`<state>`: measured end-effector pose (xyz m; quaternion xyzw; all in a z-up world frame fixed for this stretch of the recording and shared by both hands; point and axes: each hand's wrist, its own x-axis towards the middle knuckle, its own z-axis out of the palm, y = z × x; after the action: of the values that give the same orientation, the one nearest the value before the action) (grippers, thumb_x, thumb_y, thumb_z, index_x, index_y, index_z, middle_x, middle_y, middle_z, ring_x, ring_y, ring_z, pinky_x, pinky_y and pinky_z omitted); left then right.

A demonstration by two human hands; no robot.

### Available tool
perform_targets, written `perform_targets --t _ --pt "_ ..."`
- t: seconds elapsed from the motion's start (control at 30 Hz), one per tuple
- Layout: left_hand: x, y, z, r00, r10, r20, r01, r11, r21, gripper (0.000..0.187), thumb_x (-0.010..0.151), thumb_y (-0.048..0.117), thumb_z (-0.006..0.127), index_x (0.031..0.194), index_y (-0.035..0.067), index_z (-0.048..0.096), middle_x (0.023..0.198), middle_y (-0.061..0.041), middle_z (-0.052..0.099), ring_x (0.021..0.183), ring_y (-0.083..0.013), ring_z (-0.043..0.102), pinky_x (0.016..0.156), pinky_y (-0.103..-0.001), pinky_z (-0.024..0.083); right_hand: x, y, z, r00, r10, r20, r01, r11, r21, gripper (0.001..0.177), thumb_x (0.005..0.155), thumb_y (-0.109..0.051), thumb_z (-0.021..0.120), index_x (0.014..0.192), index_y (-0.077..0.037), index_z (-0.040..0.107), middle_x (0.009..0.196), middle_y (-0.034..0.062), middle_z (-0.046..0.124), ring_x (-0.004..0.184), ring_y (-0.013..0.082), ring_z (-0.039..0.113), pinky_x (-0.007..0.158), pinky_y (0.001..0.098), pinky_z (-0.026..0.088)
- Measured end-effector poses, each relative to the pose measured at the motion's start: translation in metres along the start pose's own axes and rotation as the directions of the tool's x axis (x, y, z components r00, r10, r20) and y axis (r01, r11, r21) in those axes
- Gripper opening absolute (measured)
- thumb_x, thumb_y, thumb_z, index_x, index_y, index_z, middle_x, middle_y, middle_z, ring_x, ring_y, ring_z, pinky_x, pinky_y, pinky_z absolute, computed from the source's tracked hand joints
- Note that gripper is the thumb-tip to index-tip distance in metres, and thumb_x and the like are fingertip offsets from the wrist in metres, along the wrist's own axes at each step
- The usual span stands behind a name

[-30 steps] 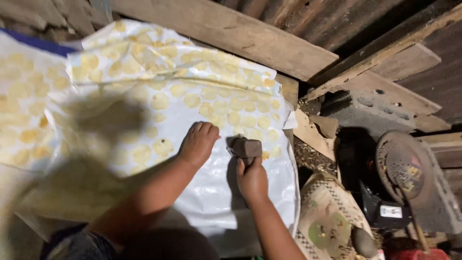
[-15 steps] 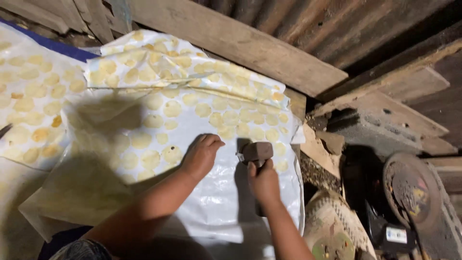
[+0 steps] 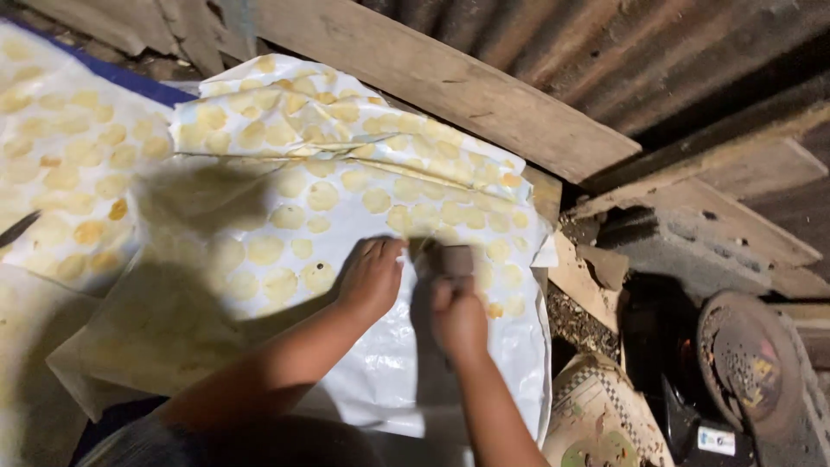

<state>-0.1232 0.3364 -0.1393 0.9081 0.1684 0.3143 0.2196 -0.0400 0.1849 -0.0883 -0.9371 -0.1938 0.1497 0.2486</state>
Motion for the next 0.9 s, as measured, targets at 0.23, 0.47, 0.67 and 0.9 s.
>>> perform_targets --t 0.23,0.47,0.67,0.9 --pt "-0.042 -0.008 -0.017 0.978 0.193 0.084 -0.189 0.980 -0.054 0.014 0.087 0.012 0.072 0.101 0.009 0.074 0.101 -0.010 0.067 0.099 -0.0312 0.064 0.085 -0.037 0.054 0.009 0.007 -0.016 0.996 -0.020 0.083 0.024 0.998 -0.049 0.052 0.097 -0.041 0.059 0.123 0.002 0.050 0.102 0.0370 0.070 0.105 0.0564 0.066 0.092 0.0671 0.052" --pt "-0.007 0.012 0.024 0.974 0.037 0.221 -0.017 0.996 -0.091 0.037 0.087 -0.003 0.060 0.123 0.004 0.057 0.105 -0.015 0.065 0.102 -0.0355 0.065 0.090 -0.043 0.053 -0.041 -0.053 -0.132 0.953 -0.071 -0.295 0.141 0.965 0.221 0.027 0.097 -0.027 0.069 0.094 0.000 0.064 0.065 0.0208 0.067 0.066 0.0348 0.068 0.058 0.0453 0.051" --pt "0.001 0.013 0.016 0.978 -0.085 0.192 0.102 0.991 -0.084 0.041 0.092 0.002 0.056 0.133 -0.003 0.054 0.105 -0.022 0.067 0.102 -0.0396 0.065 0.091 -0.046 0.054 -0.012 -0.001 -0.050 0.879 -0.197 -0.433 0.346 0.890 0.298 0.019 0.090 -0.005 0.057 0.093 0.012 0.066 0.077 0.0289 0.065 0.073 0.0419 0.061 0.061 0.0464 0.049" --pt "-0.024 -0.006 0.000 0.990 0.134 -0.047 -0.118 0.962 0.247 0.021 0.098 0.010 0.047 0.116 0.011 0.059 0.096 -0.009 0.059 0.096 -0.0301 0.063 0.090 -0.040 0.053 0.005 0.021 0.013 0.998 0.036 0.058 -0.028 0.990 -0.138 0.052 0.096 -0.042 0.059 0.128 -0.002 0.046 0.105 0.0359 0.070 0.104 0.0517 0.069 0.088 0.0618 0.057"
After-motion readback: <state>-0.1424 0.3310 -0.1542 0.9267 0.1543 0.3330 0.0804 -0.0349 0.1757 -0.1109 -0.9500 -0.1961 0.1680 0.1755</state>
